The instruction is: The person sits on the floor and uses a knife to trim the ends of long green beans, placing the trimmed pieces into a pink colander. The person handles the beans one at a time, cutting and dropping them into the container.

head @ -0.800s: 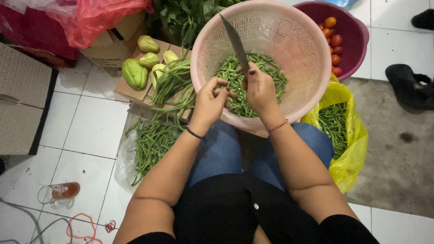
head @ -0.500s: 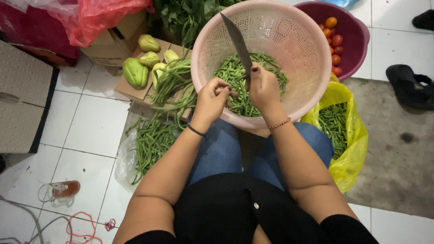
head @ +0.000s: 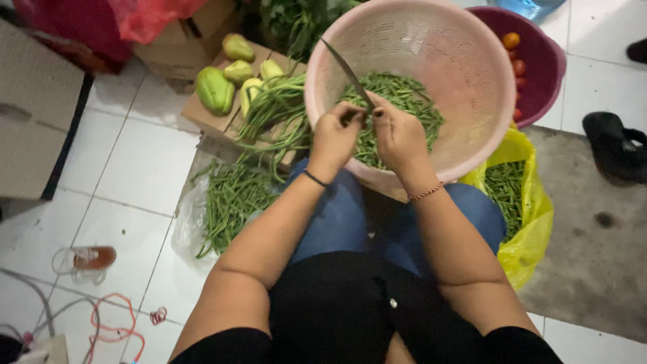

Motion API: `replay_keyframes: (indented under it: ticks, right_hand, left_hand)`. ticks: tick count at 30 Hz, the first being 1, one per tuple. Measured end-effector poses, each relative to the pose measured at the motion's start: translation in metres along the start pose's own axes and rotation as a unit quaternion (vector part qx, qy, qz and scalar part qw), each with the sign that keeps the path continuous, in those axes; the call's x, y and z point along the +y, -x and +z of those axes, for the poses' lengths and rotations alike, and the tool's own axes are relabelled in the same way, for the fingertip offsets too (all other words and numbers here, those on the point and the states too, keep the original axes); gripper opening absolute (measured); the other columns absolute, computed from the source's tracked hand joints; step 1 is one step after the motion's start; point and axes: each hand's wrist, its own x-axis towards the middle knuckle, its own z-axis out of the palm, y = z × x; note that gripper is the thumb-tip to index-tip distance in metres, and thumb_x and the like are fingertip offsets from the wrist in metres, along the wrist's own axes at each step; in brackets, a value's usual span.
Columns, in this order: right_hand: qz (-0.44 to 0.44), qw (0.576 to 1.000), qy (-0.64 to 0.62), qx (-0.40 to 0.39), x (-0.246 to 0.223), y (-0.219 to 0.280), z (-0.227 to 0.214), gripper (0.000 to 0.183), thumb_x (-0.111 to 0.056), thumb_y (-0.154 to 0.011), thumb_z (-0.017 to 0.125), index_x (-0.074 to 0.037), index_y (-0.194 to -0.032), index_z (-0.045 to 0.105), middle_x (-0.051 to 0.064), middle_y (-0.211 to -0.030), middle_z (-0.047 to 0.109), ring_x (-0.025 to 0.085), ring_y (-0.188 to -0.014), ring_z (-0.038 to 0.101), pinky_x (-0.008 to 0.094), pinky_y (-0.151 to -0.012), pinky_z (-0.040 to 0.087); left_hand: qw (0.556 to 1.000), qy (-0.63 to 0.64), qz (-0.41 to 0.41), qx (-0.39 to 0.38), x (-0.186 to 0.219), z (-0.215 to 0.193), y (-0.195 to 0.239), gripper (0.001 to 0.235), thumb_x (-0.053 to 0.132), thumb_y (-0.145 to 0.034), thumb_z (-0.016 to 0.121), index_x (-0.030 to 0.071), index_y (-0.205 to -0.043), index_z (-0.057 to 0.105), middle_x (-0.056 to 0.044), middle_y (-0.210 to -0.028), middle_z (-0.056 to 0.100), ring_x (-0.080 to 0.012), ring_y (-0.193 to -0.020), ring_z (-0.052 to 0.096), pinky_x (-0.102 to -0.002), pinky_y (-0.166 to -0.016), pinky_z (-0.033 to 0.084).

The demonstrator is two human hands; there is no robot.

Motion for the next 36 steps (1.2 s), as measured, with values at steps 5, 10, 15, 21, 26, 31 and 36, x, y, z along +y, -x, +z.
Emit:
replay_keyframes:
  ticks: [5,10,15,21,26,31,36]
  right_hand:
    - [-0.109,0.989,0.084,0.045,-0.001,0.01,0.008,0.035,-0.027,-0.115,0.043,-0.006,-0.129,0.068,0.022,-0.102,0.072,0.04,-0.091,0.072,0.046,-0.079,0.056]
    - [-0.095,0.989,0.108,0.028,0.0,0.022,0.012,0.038,-0.03,-0.112,0.044,-0.003,-0.125,0.067,0.023,-0.097,0.07,0.04,-0.088,0.072,0.047,-0.077,0.056]
    - [-0.074,0.981,0.177,0.013,0.003,0.024,0.02,0.042,-0.036,-0.115,0.04,-0.006,-0.106,0.067,0.019,-0.087,0.068,0.04,-0.083,0.069,0.049,-0.074,0.052]
    - [-0.078,0.982,0.174,-0.013,0.005,0.008,-0.011,0.046,-0.027,-0.121,0.033,-0.003,-0.111,0.072,0.016,-0.081,0.067,0.032,-0.074,0.067,0.044,-0.074,0.051]
    - [-0.032,0.999,0.038,0.001,0.018,-0.012,-0.039,0.044,-0.026,-0.121,0.032,-0.002,-0.12,0.068,0.014,-0.085,0.066,0.029,-0.073,0.065,0.041,-0.07,0.05]
    - [0.003,1.0,-0.008,-0.021,0.027,-0.008,-0.048,0.043,-0.025,-0.122,0.03,0.0,-0.128,0.063,0.013,-0.088,0.064,0.025,-0.072,0.064,0.038,-0.067,0.05]
    - [0.024,0.999,-0.03,-0.022,0.034,0.007,-0.054,0.043,-0.024,-0.122,0.028,0.002,-0.136,0.059,0.012,-0.092,0.063,0.021,-0.07,0.062,0.034,-0.064,0.049]
  left_hand:
    - [0.997,0.029,0.062,0.025,0.001,0.005,0.011,0.009,0.011,-0.093,0.068,0.005,-0.1,0.071,-0.007,-0.081,0.073,-0.0133,-0.072,0.069,-0.028,-0.067,0.055]
    - [0.999,0.0,0.033,0.013,0.008,0.001,0.022,0.01,0.014,-0.092,0.069,0.007,-0.097,0.072,-0.01,-0.081,0.074,-0.0179,-0.068,0.069,-0.031,-0.064,0.054]
    - [0.995,-0.08,0.052,0.003,0.019,-0.006,0.037,0.011,0.017,-0.089,0.068,0.01,-0.096,0.074,-0.009,-0.085,0.077,-0.0231,-0.076,0.071,-0.034,-0.066,0.054]
    - [0.999,-0.033,0.024,0.015,-0.014,-0.078,0.052,0.02,0.026,-0.092,0.069,0.012,-0.106,0.075,-0.008,-0.094,0.078,-0.0208,-0.082,0.077,-0.031,-0.071,0.059]
    - [0.955,-0.259,-0.096,0.111,-0.1,-0.201,0.069,0.022,0.025,-0.092,0.07,0.016,-0.111,0.076,-0.011,-0.094,0.077,-0.0297,-0.085,0.073,-0.041,-0.074,0.057]
    - [0.85,-0.495,-0.008,0.182,-0.163,-0.238,0.089,0.036,0.023,-0.067,0.079,0.018,-0.103,0.081,-0.017,-0.111,0.071,-0.0379,-0.101,0.065,-0.051,-0.077,0.051]
    - [0.924,-0.363,0.066,0.1,-0.172,-0.177,0.066,0.017,0.022,-0.089,0.076,0.014,-0.104,0.078,-0.005,-0.109,0.069,-0.0292,-0.106,0.064,-0.046,-0.092,0.049]
